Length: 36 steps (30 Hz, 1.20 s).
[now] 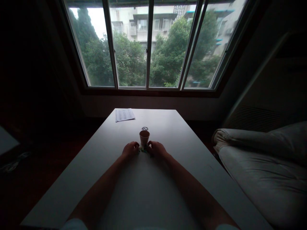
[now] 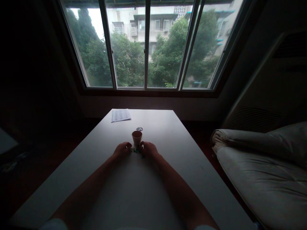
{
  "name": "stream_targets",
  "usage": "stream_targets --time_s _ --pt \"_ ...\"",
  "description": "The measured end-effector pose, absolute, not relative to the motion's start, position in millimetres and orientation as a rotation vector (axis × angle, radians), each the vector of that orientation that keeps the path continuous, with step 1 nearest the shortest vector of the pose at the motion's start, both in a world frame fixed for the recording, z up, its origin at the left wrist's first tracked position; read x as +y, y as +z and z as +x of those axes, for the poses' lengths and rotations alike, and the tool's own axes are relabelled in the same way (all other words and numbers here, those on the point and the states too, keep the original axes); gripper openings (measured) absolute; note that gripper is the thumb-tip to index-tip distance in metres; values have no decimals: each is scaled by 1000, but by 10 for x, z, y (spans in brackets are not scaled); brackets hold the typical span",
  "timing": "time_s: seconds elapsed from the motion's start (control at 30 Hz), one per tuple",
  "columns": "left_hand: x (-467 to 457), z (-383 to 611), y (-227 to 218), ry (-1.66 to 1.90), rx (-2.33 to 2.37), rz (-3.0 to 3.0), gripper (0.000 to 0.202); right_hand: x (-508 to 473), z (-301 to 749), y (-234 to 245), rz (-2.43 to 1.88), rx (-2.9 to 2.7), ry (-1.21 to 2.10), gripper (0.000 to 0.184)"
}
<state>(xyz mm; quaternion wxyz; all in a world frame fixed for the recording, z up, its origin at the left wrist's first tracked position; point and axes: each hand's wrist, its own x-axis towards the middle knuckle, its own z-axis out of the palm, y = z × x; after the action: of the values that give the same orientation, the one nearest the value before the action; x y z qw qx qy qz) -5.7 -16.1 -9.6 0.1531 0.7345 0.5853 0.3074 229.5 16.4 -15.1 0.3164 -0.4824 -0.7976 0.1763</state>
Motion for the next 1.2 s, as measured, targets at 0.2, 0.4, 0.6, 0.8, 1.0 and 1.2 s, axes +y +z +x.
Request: stream_targets --time_s 0.2,0.4,0.6,0.8,1.0,1.2 --pt "-145 -95 -120 780 1649 2197 19 64 2188 -137 -1241 -2276 315 32" --pt "-106 -120 -133 781 1635 2157 20 34 2155 -116 -1261 -2380 219 26" --pt "-124 -101 -145 777 1648 2179 20 -36 2097 -34 -1267 -2436 216 20" --pt "-131 -105 -139 731 1654 2198 20 -84 2075 81 -1308 -2522 249 27" --pt "-169 -93 -105 722 1666 2209 20 -66 2064 41 -1276 -2482 260 26" --pt "-192 -73 -76 700 1668 2206 20 -25 2068 -17 -1248 -2412 230 25"
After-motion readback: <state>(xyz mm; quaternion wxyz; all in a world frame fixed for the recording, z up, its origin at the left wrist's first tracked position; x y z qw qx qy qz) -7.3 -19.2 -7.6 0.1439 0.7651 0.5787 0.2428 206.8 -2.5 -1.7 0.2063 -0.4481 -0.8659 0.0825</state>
